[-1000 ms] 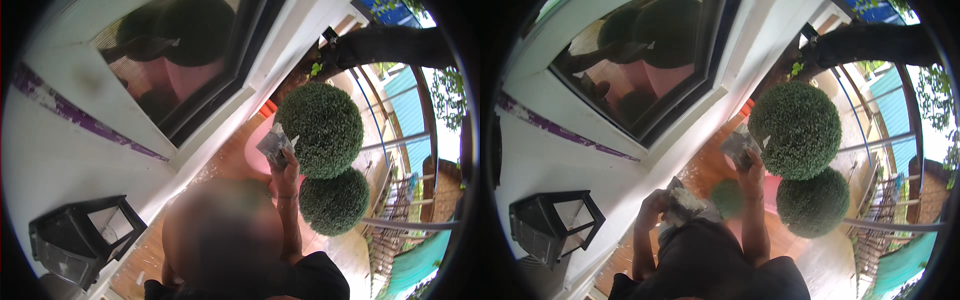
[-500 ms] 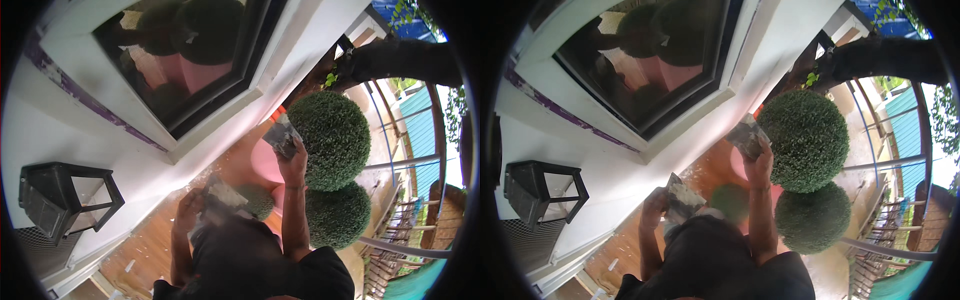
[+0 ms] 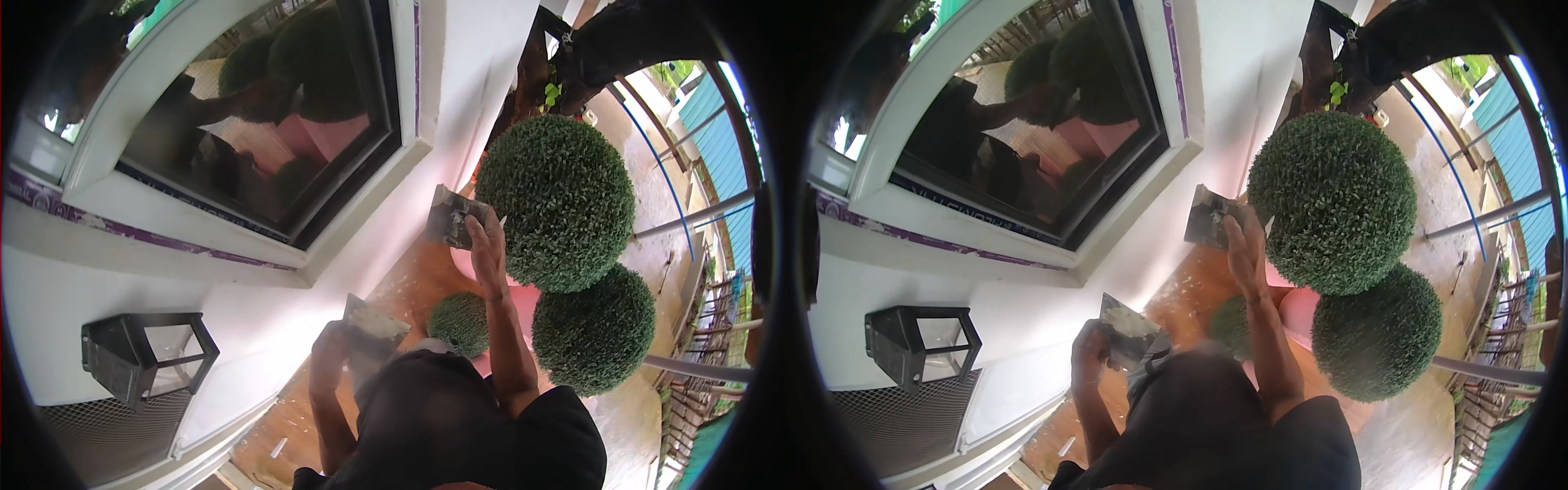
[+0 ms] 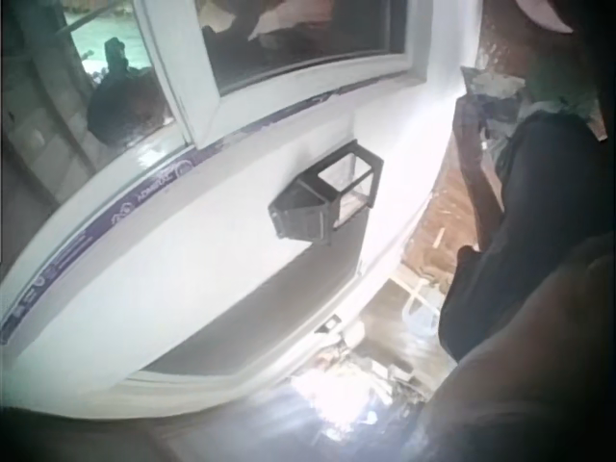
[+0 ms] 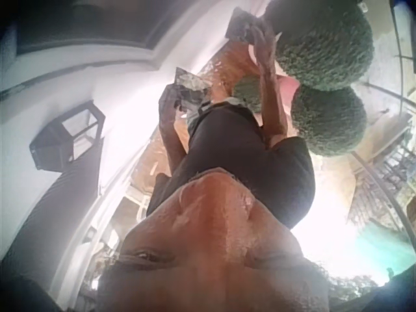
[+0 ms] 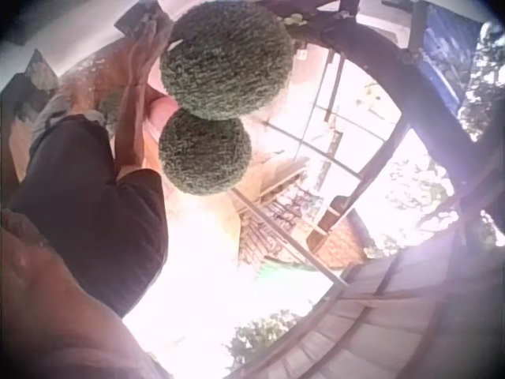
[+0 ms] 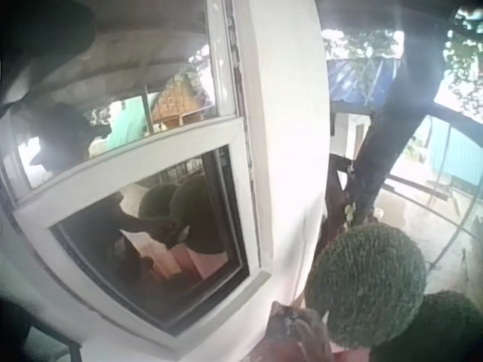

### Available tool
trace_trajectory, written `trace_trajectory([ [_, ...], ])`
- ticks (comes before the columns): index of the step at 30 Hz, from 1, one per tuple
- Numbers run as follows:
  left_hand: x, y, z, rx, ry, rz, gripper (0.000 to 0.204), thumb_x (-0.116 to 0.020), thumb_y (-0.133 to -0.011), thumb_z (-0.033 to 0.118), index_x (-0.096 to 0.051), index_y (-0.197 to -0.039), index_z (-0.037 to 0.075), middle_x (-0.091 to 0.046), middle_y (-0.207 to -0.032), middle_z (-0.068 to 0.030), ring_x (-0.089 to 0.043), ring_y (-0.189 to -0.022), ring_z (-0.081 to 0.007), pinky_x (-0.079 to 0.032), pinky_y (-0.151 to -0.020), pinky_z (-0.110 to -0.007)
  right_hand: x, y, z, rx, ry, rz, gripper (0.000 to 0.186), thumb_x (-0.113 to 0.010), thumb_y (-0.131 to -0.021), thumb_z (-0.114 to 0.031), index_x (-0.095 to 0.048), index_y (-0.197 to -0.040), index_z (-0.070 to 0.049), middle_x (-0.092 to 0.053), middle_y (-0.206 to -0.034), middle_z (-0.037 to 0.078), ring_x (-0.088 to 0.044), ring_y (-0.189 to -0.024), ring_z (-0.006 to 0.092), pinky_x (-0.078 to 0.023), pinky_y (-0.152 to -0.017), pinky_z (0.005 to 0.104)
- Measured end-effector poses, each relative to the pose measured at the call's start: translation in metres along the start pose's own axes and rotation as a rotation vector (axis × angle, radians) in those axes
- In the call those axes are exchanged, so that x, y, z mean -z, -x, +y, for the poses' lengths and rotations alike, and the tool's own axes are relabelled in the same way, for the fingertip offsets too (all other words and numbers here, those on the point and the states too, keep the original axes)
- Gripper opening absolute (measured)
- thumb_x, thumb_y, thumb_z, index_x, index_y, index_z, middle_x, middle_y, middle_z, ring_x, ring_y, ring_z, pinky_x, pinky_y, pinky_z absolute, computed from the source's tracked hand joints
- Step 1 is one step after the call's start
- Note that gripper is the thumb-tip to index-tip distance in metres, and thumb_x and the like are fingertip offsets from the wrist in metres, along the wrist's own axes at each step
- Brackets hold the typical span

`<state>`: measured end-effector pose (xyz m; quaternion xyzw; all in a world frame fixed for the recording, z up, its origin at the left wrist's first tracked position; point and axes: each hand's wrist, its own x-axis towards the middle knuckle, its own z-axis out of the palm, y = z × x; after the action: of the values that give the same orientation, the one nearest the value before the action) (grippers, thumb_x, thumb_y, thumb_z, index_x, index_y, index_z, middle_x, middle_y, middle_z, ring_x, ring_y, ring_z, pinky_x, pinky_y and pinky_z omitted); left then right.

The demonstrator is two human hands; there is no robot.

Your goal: The person applies putty to the edges of a window frame with spatulas. They scoop more material from a bucket using a trowel and then press the putty into the gaps of the frame to fill them.

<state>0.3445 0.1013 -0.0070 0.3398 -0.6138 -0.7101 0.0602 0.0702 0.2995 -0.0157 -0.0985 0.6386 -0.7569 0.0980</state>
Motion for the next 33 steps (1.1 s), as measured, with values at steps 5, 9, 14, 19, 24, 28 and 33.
trace_trajectory([
  [5,-0.002,-0.01,0.009,-0.104,-0.063,-0.067,0.033,-0.05,-0.1,0.03,-0.061,-0.108,0.001,-0.057,-0.07,-0.0047,-0.047,-0.047,-0.011,-0.036,-0.041,-0.024,0.005,-0.006,-0.016,0.129,0.113,0.043,0.023,-0.051,-0.099,-0.01,-0.055,-0.117,0.004,-0.062,-0.109,0.008,-0.056,-0.094,0.0147,-0.046,-0.087,0.0288],
  [9,0.007,-0.022,0.028,0.001,-0.131,-0.092,0.022,-0.049,-0.103,0.016,-0.063,-0.113,0.002,-0.057,-0.086,0.0029,-0.049,-0.074,-0.0052,-0.04,-0.064,-0.022,-0.001,-0.004,-0.016,0.119,0.01,0.077,0.025,-0.05,-0.099,-0.01,-0.055,-0.119,0.003,-0.063,-0.11,0.008,-0.058,-0.095,0.0141,-0.048,-0.089,0.0296],
  [14,0.017,-0.042,0.024,-0.061,0.01,-0.129,0.031,-0.048,-0.101,0.025,-0.059,-0.112,-0.001,-0.06,-0.08,-0.0092,-0.052,-0.05,-0.0171,-0.04,-0.041,-0.027,-0.01,-0.006,-0.018,-0.119,-0.567,0.083,0.025,-0.048,-0.103,-0.009,-0.052,-0.124,0.002,-0.063,-0.111,0.008,-0.063,-0.098,0.0133,-0.054,-0.089,0.031],
  [19,0.023,-0.046,0.033,0.058,0.022,-0.171,0.025,-0.047,-0.105,0.018,-0.06,-0.119,0.001,-0.055,-0.084,0.0024,-0.049,-0.074,-0.0051,-0.041,-0.063,-0.022,-0.003,-0.016,0.029,-0.045,-0.332,0.198,0.028,-0.049,-0.101,-0.009,-0.051,-0.126,0.001,-0.063,-0.112,0.009,-0.063,-0.1,0.0161,-0.051,-0.092,0.0316],
  [24,0.025,-0.05,0.033,0.034,0.036,-0.193,0.025,-0.048,-0.105,0.018,-0.061,-0.119,0.002,-0.059,-0.088,0.0005,-0.051,-0.078,-0.0055,-0.042,-0.067,-0.022,-0.021,-0.035,0.014,-0.193,-0.525,0.206,0.026,-0.05,-0.101,-0.008,-0.049,-0.125,0.002,-0.064,-0.114,0.012,-0.065,-0.102,0.0172,-0.054,-0.091,0.0345],
  [28,0.021,-0.051,0.035,-0.019,-0.073,-0.148,0.026,-0.051,-0.103,0.022,-0.061,-0.116,0.001,-0.057,-0.082,-0.0002,-0.049,-0.064,-0.0072,-0.04,-0.055,-0.023,-0.028,-0.046,0.039,-0.062,-0.514,0.109,0.035,-0.055,-0.098,-0.004,-0.045,-0.131,0.003,-0.063,-0.116,0.014,-0.065,-0.102,0.0187,-0.053,-0.092,0.0337],
  [33,0.032,-0.048,0.046,-0.033,-0.047,-0.18,0.025,-0.049,-0.104,0.018,-0.06,-0.118,0.001,-0.06,-0.082,0.0001,-0.052,-0.069,-0.0071,-0.043,-0.058,-0.024,-0.039,-0.035,-0.01,0.167,0.189,0.351,0.05,-0.057,-0.093,0.001,-0.034,-0.138,0.002,-0.056,-0.124,0.019,-0.06,-0.108,0.0209,-0.049,-0.094,0.0323],
])
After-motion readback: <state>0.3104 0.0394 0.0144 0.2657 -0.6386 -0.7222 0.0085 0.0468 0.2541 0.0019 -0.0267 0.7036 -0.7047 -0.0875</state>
